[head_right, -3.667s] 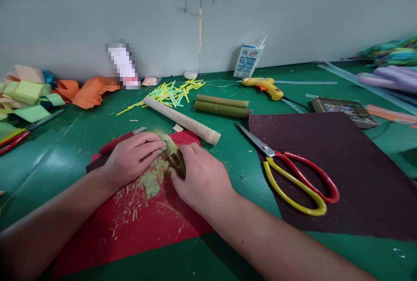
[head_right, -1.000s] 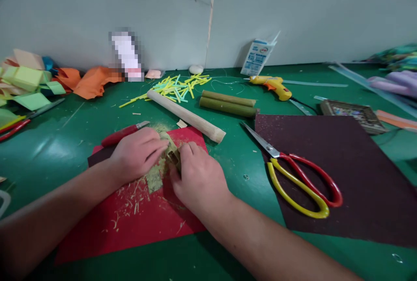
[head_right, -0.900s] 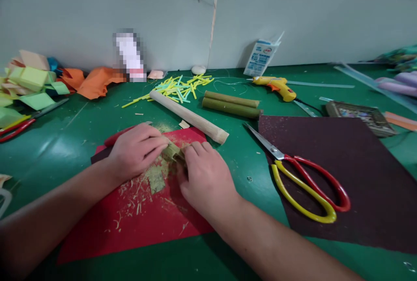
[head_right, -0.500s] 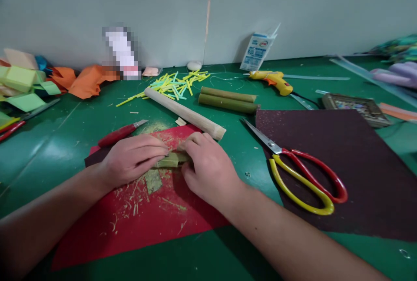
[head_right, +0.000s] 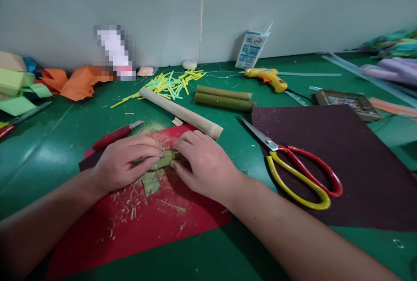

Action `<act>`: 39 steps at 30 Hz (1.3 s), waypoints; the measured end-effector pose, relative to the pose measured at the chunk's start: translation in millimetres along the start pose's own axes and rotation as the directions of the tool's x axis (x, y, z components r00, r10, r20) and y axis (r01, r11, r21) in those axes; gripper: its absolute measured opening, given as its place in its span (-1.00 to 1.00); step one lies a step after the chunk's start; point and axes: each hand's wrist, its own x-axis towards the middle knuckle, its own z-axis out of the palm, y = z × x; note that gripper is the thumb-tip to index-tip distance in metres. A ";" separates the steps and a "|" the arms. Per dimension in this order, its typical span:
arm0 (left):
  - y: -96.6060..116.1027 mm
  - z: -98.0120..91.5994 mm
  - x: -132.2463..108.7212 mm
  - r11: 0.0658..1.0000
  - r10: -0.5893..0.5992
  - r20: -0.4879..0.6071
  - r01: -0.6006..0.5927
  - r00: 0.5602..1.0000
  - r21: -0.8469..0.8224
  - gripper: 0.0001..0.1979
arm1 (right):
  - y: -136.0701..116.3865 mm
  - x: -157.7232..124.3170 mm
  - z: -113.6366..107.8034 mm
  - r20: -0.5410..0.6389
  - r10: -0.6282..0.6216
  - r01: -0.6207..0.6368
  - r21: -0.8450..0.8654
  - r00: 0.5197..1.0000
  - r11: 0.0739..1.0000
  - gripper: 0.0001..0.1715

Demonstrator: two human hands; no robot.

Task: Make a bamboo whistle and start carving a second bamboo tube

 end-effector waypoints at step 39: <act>13.6 8.6 3.4 0.977 -0.211 -0.101 0.209 0.972 -0.039 -0.93 | 4.3 1.8 -1.0 0.042 0.085 -0.086 0.014 0.995 0.996 -0.72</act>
